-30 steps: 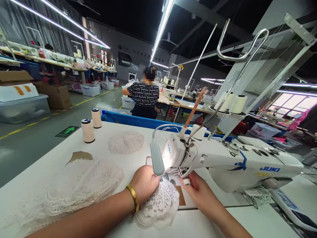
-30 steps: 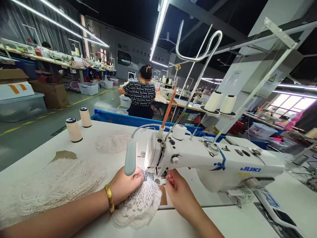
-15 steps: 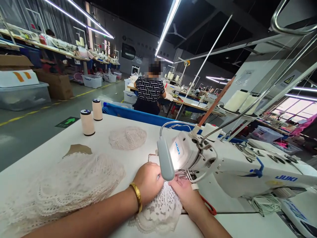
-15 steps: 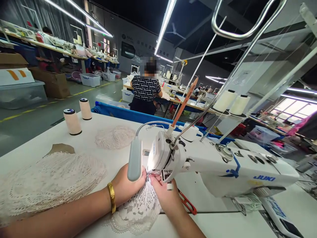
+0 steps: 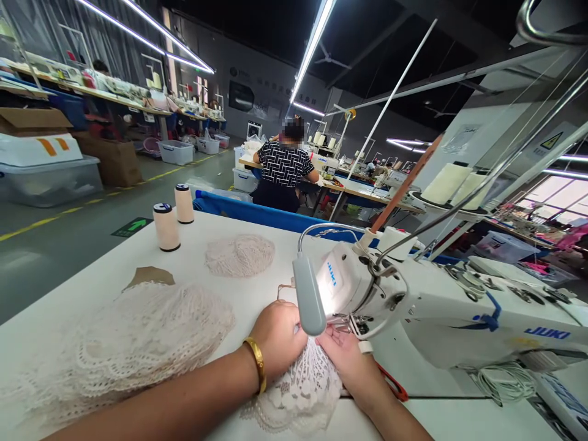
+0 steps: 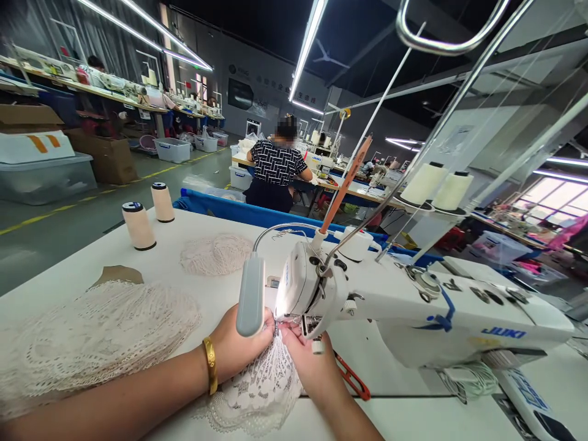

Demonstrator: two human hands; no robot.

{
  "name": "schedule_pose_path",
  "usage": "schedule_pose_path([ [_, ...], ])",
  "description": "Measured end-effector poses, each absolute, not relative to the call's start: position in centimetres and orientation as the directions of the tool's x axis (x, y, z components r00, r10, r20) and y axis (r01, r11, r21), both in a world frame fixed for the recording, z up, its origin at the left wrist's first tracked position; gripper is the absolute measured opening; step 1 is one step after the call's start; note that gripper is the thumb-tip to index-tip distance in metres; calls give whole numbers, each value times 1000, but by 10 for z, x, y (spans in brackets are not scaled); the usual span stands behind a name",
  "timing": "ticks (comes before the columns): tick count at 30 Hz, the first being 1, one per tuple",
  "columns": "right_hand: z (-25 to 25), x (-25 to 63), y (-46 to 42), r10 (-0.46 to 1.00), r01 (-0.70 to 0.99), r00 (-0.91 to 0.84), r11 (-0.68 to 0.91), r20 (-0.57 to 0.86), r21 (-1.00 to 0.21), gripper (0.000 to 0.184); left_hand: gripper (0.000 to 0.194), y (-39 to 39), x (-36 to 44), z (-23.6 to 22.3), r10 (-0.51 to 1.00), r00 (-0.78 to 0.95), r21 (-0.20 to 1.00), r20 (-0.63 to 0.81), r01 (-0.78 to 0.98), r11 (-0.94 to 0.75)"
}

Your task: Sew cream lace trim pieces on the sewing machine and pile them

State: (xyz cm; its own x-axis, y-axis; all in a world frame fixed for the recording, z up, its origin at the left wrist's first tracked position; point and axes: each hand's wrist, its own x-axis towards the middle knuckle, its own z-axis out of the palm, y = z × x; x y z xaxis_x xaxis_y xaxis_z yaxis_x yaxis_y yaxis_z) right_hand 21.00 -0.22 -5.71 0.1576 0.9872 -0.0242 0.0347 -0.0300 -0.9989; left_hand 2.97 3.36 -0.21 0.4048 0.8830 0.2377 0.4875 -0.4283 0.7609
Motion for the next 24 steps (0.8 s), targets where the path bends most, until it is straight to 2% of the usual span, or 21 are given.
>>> schedule_pose_path([
  [8, -61, 212, -2, 985, 28, 168, -30, -25, -999, 41, 24, 35, 28, -2, 875, 414, 762, 251, 473, -442],
  [24, -65, 213, -1, 986, 23, 162, -31, -27, -999, 37, 27, 36, 29, -4, 870, 421, 747, 256, 485, -454],
])
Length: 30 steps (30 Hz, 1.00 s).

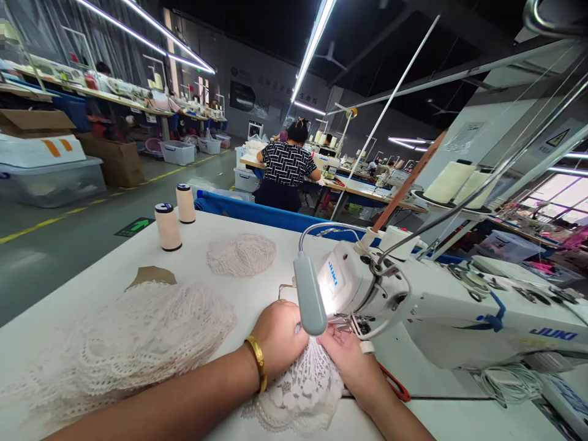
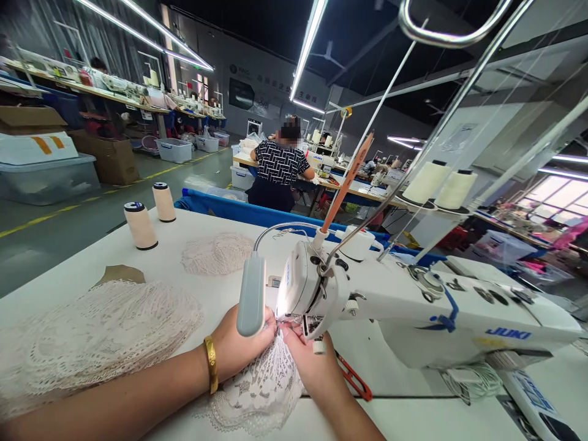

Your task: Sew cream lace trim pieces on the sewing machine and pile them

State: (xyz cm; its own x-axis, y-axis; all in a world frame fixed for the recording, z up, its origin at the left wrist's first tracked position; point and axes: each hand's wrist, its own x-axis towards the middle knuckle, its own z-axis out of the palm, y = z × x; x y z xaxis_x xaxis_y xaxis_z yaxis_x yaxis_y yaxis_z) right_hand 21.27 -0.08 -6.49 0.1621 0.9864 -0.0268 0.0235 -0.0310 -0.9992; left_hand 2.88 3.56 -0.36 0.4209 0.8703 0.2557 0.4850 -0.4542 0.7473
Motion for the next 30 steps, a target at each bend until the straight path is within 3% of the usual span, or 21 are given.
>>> schedule_pose_path([
  [7, -61, 211, -1, 984, 24, 177, -29, -24, -999, 40, 34, 34, 30, -2, 868, 426, 749, 256, 480, -456],
  [30, -61, 211, -2, 982, 40, 186, -15, -8, -999, 34, 27, 32, 27, 1, 875, 417, 750, 245, 491, -444],
])
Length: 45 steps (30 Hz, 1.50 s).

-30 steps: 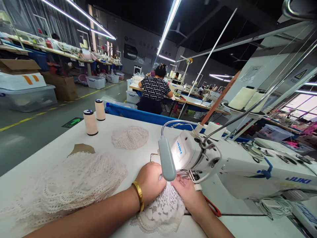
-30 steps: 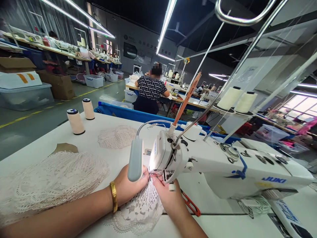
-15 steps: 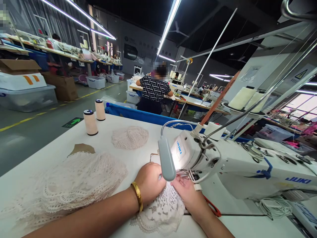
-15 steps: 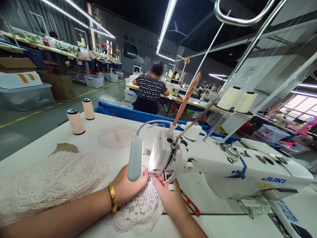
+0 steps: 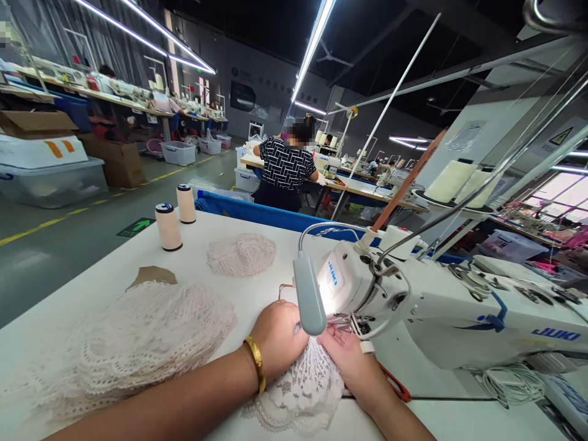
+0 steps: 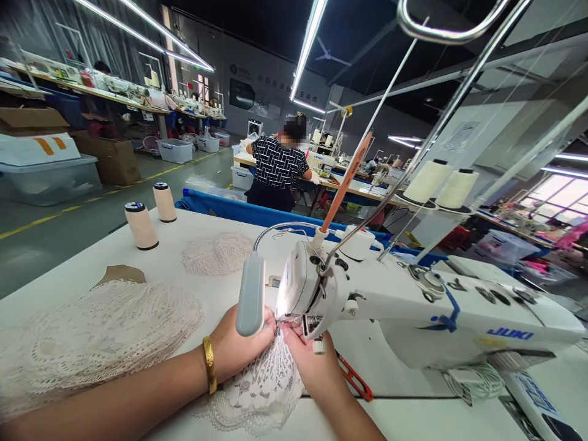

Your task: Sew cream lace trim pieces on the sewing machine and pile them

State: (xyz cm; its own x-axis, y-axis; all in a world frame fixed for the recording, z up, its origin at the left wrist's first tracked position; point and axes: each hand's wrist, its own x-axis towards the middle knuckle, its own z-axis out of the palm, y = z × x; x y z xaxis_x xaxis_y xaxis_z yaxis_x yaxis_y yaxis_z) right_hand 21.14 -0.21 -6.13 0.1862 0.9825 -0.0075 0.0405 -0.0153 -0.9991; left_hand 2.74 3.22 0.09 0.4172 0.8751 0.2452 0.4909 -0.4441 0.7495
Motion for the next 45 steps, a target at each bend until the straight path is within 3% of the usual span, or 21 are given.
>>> schedule_pose_path([
  [14, -59, 212, -1, 979, 83, 202, -5, 12, -997, 40, 33, 32, 28, 3, 864, 434, 754, 255, 470, -459],
  [23, -62, 215, 0, 982, 101, 187, -7, 12, -995, 37, 24, 33, 27, 2, 848, 466, 741, 252, 471, -478],
  [45, -63, 214, -1, 985, 55, 174, -9, 1, -998, 36, 26, 35, 27, 1, 819, 482, 688, 311, 480, -544],
])
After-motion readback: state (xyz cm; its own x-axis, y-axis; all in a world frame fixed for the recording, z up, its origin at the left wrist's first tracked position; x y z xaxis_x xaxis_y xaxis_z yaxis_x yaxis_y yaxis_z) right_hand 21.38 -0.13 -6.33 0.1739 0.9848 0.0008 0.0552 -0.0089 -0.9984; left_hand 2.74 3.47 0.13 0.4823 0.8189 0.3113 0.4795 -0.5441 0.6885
